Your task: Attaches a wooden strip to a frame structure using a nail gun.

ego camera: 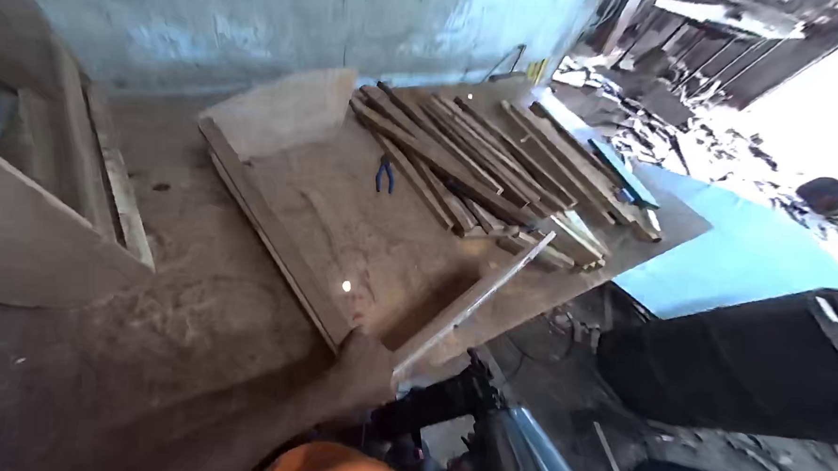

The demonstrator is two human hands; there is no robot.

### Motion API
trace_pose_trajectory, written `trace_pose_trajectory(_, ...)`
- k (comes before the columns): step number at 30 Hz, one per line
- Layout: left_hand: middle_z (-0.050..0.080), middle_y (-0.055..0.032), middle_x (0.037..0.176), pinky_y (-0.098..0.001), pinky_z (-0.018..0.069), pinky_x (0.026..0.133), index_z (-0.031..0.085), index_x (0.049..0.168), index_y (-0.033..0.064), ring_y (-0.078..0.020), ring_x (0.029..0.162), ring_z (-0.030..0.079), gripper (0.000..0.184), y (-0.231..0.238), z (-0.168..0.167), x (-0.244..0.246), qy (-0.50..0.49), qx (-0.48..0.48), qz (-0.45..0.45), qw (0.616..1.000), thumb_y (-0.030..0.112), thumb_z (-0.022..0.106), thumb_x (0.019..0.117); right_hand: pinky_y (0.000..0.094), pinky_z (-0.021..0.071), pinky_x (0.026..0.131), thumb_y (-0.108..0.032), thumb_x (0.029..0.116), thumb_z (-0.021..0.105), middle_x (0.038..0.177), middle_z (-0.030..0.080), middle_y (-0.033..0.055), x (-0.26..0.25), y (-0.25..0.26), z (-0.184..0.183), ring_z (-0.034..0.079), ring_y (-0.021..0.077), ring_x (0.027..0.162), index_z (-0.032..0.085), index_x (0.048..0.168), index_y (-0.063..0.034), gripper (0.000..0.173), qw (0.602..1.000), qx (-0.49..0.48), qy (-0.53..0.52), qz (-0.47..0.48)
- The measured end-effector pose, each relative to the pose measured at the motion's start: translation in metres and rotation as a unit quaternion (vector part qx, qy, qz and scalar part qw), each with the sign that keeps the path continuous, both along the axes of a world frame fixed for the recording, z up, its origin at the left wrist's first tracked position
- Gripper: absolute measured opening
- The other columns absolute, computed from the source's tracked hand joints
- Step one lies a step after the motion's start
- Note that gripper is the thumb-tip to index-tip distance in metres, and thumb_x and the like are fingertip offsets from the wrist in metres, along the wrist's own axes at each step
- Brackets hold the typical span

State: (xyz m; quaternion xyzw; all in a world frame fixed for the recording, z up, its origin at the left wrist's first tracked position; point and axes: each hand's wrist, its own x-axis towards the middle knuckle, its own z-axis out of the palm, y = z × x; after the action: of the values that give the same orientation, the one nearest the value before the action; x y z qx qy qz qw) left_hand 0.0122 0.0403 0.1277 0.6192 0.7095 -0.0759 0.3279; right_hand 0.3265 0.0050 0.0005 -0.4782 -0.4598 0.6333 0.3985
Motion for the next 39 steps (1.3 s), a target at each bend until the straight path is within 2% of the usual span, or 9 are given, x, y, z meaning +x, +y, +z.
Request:
trace_pose_trajectory(3, 0.073, -0.014, 0.097, -0.061, 0.0429, 0.102, 0.073, 0.101, 0.0088, -0.0339, 0.098, 0.068, 0.046, -0.003, 0.004, -0.002, -0.007, 0.027, -0.015, 0.999, 0.051, 0.055, 0.0973, 0.0311, 0.0586, 0.081, -0.009, 0.0965, 0.059, 0.087, 0.072, -0.0014, -0.005, -0.012, 0.005, 0.068, 0.0098, 0.083, 0.071, 0.098, -0.0091, 0.012, 0.999, 0.001, 0.012, -0.039)
trace_pose_trajectory(7, 0.07, -0.0023, 0.105, -0.0548, 0.0399, 0.109, 0.074, 0.109, 0.0185, -0.0214, 0.108, 0.064, 0.044, -0.029, -0.018, -0.02, -0.087, 0.302, 0.022, 0.949, 0.057, 0.057, 0.0977, 0.0312, 0.0591, 0.075, -0.023, 0.088, 0.076, 0.082, 0.072, -0.0038, -0.013, -0.019, 0.01, 0.068, 0.0088, 0.076, 0.075, 0.096, -0.0171, 0.01, 0.998, 0.053, 0.034, -0.028)
trace_pose_trajectory(9, 0.069, -0.0013, 0.114, -0.0489, 0.0443, 0.108, 0.074, 0.111, 0.0175, -0.0177, 0.115, 0.062, 0.035, -0.053, -0.02, -0.034, -0.164, 0.417, 0.129, 0.884, 0.046, 0.057, 0.1003, 0.0303, 0.0584, 0.075, -0.022, 0.0873, 0.076, 0.084, 0.072, -0.0042, -0.013, -0.025, 0.012, 0.067, 0.0078, 0.076, 0.075, 0.099, -0.0172, 0.013, 0.998, 0.048, 0.035, -0.024)
trace_pose_trajectory(11, 0.068, -0.0052, 0.106, -0.0378, 0.0561, 0.091, 0.072, 0.104, 0.0069, -0.0152, 0.102, 0.065, 0.025, -0.077, -0.027, -0.04, -0.25, 0.496, 0.274, 0.785, 0.028, 0.059, 0.0999, 0.027, 0.058, 0.077, -0.024, 0.09, 0.074, 0.087, 0.072, -0.0074, -0.011, -0.031, 0.014, 0.067, 0.0045, 0.078, 0.075, 0.106, -0.0189, 0.017, 0.999, 0.038, 0.028, -0.009)
trace_pose_trajectory(14, 0.063, -0.0042, 0.099, -0.0297, 0.0549, 0.08, 0.063, 0.109, 0.0038, -0.0114, 0.09, 0.062, 0.02, -0.109, -0.05, -0.028, -0.364, 0.412, 0.46, 0.697, 0.021, 0.055, 0.1033, 0.0276, 0.0582, 0.079, -0.026, 0.0874, 0.078, 0.089, 0.073, -0.007, -0.004, -0.037, 0.009, 0.068, 0.0049, 0.081, 0.074, 0.106, -0.0178, 0.021, 0.999, 0.011, 0.039, -0.017)
trace_pose_trajectory(17, 0.066, -0.0104, 0.121, -0.0391, 0.055, 0.097, 0.059, 0.132, 0.0025, -0.0183, 0.11, 0.065, 0.037, -0.126, -0.071, -0.008, -0.452, 0.258, 0.443, 0.73, 0.025, 0.055, 0.1032, 0.0283, 0.0587, 0.077, -0.027, 0.085, 0.08, 0.085, 0.073, -0.0065, -0.008, -0.036, 0.01, 0.068, 0.0056, 0.077, 0.076, 0.1, -0.0196, 0.018, 0.998, 0.016, 0.054, -0.018)
trace_pose_trajectory(19, 0.066, -0.009, 0.129, -0.0395, 0.0532, 0.105, 0.055, 0.139, 0.005, -0.0184, 0.119, 0.063, 0.041, -0.124, -0.086, 0.002, -0.495, 0.245, 0.376, 0.744, 0.025, 0.057, 0.1039, 0.0284, 0.0587, 0.076, -0.025, 0.0856, 0.079, 0.084, 0.072, -0.0066, -0.01, -0.035, 0.01, 0.067, 0.0059, 0.076, 0.074, 0.102, -0.0193, 0.018, 0.999, 0.019, 0.05, -0.01)
trace_pose_trajectory(24, 0.07, -0.0095, 0.117, -0.036, 0.0558, 0.099, 0.062, 0.127, -0.0002, -0.0165, 0.11, 0.067, 0.029, -0.105, -0.097, 0.011, -0.546, 0.312, 0.34, 0.699, 0.014, 0.057, 0.1022, 0.0291, 0.0589, 0.078, -0.02, 0.0862, 0.076, 0.085, 0.072, -0.0057, -0.01, -0.037, 0.014, 0.068, 0.0064, 0.077, 0.074, 0.102, -0.0172, 0.016, 0.999, 0.02, 0.026, -0.011)
trace_pose_trajectory(39, 0.074, -0.0071, 0.106, -0.0363, 0.0607, 0.092, 0.066, 0.118, 0.0011, -0.0157, 0.1, 0.071, 0.022, -0.097, -0.098, 0.014, -0.472, 0.366, 0.342, 0.725, 0.012, 0.065, 0.0987, 0.0302, 0.0585, 0.078, -0.02, 0.0894, 0.075, 0.089, 0.071, -0.0041, -0.011, -0.036, 0.016, 0.067, 0.0079, 0.08, 0.072, 0.11, -0.016, 0.021, 0.999, 0.037, 0.004, -0.011)
